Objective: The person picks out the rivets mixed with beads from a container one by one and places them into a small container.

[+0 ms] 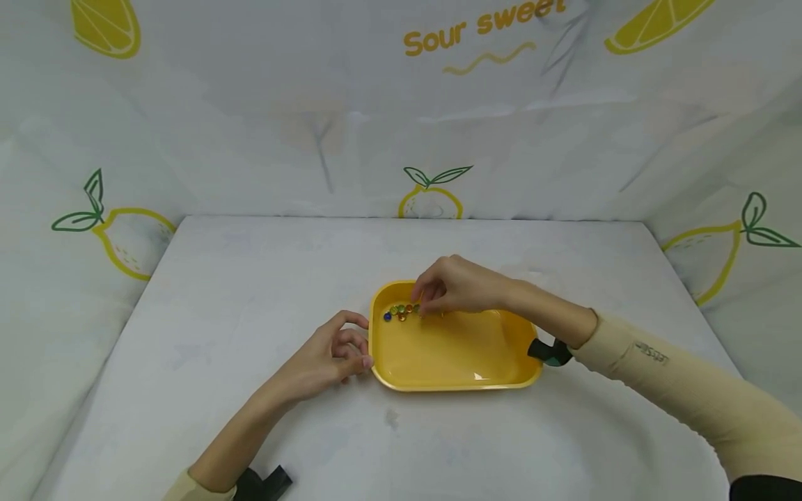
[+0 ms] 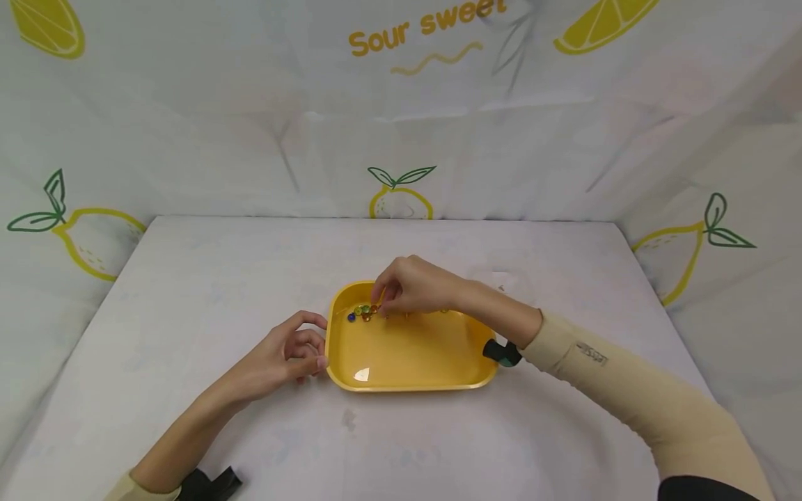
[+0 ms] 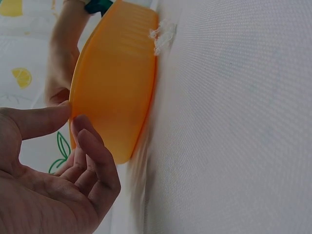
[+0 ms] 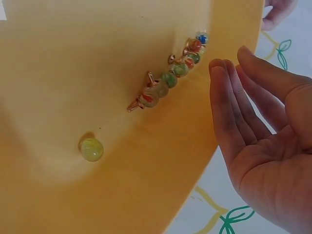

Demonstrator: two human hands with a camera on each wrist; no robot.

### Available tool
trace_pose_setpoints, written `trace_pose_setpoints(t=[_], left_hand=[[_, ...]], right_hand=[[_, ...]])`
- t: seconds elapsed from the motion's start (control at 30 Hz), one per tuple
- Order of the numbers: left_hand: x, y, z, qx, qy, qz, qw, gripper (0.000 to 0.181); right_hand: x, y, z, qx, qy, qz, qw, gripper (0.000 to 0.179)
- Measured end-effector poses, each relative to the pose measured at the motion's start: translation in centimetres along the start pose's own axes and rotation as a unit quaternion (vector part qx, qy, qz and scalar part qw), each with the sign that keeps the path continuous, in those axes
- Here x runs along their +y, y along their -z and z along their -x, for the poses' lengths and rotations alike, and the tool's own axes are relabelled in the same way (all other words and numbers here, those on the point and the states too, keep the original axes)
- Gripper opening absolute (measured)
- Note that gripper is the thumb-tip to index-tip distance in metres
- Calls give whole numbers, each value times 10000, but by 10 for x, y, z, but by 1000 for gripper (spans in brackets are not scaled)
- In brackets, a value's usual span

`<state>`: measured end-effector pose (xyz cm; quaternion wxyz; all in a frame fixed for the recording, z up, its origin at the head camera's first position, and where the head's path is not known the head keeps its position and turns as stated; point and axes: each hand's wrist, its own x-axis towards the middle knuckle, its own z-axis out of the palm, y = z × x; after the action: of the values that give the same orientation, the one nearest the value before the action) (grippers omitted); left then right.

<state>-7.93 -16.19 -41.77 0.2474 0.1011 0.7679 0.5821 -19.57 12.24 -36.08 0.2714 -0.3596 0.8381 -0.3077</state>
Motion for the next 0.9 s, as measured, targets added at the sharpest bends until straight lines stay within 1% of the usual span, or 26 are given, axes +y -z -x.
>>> trace_pose_setpoints(t=[0.17, 0.37, 0.53, 0.7, 0.83, 0.9], left_hand=[[0, 0, 0, -22, -19, 26, 10000, 54], [0, 0, 1, -27, -25, 49, 10000, 55], [0, 0, 1, -10, -65, 34, 10000, 55], [1, 0, 1, -30, -63, 58, 10000, 55], [0, 0, 2, -44, -40, 76, 10000, 56], [0, 0, 2, -48, -45, 74, 10000, 56]], right_hand=[[5, -3, -2, -59, 64, 199, 9998, 18], [3, -4, -1, -80, 84, 225, 9997, 17], [3, -5, -1, -176, -31, 226, 9996, 17], [2, -7, -1, -329, -144, 341, 9988, 18], [1, -7, -1, -323, -119, 354, 9988, 18], [1, -7, 0, -298, -170, 311, 9989, 17]])
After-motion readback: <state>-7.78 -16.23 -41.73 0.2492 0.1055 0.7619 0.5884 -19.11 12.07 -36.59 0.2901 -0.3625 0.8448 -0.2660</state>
